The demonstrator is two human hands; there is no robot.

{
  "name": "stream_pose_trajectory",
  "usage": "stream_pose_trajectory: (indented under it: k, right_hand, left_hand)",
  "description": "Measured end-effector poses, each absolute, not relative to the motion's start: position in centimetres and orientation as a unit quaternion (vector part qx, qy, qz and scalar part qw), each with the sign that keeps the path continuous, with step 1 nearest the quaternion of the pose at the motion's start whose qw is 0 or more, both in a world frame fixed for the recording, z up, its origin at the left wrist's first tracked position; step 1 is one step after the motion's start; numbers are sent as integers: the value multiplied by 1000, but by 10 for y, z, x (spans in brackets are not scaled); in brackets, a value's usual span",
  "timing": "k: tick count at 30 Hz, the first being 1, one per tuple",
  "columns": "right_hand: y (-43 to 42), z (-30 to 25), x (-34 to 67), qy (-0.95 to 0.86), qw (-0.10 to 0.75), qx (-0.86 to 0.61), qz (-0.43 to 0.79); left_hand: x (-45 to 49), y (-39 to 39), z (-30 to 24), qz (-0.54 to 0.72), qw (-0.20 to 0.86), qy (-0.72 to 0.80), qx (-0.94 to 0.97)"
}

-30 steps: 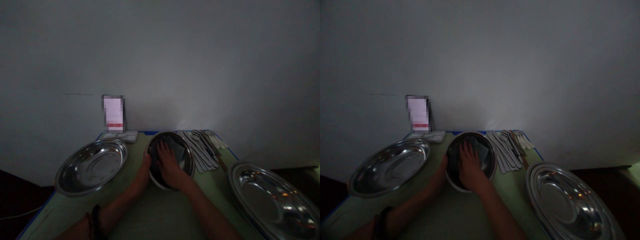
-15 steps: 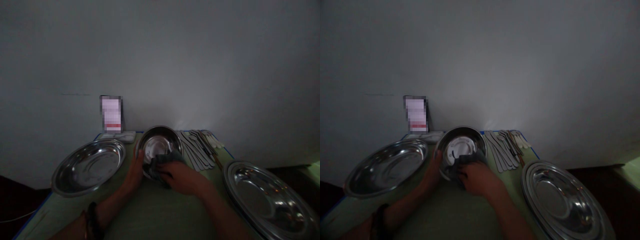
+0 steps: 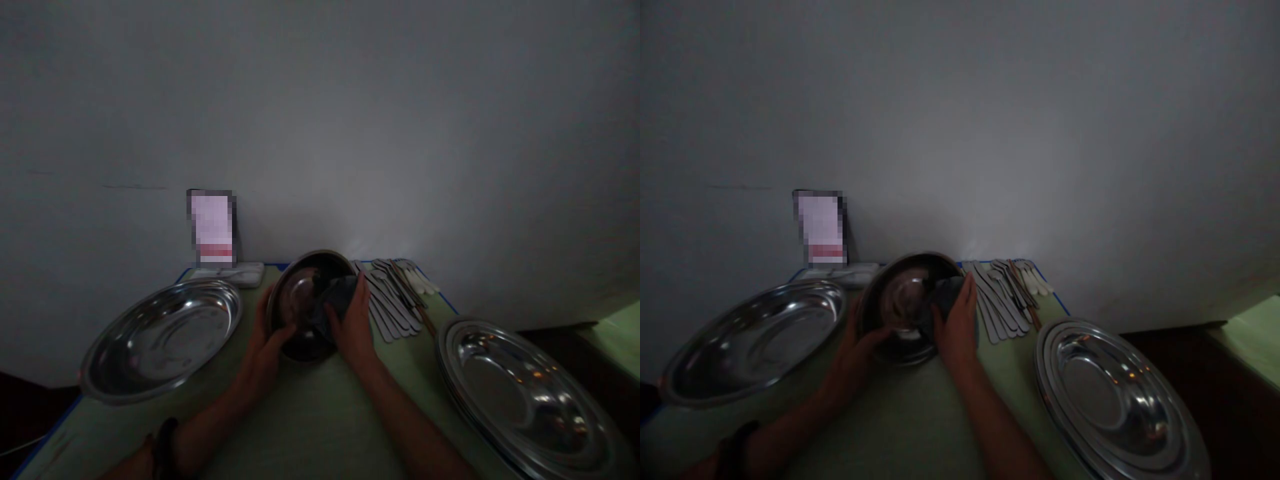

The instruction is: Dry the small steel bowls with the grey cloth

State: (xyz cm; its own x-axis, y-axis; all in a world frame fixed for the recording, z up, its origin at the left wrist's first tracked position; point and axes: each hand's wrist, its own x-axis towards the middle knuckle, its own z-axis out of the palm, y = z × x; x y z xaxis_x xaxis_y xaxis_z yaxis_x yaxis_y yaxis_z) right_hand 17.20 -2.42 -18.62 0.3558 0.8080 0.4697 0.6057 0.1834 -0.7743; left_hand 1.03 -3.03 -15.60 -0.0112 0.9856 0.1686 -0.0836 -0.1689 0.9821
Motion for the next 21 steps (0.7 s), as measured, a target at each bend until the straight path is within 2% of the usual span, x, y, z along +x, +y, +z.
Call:
stream_pose_trajectory:
  k: [8, 13, 18, 21]
  right_hand:
    - [-22, -175, 190, -462, 578, -638, 213]
    - [-19, -177, 190, -387, 620, -608, 311]
    - [-16, -185, 181, -293, 656, -513, 470]
    - [-18, -182, 182, -309, 660, -538, 424]
  left_hand:
    - [-2, -29, -164, 593, 493, 335, 541]
    - [1, -32, -163, 590, 470, 363, 547]
    - [2, -41, -167, 588, 407, 404, 571]
    - [5, -38, -166, 592, 396, 421, 562]
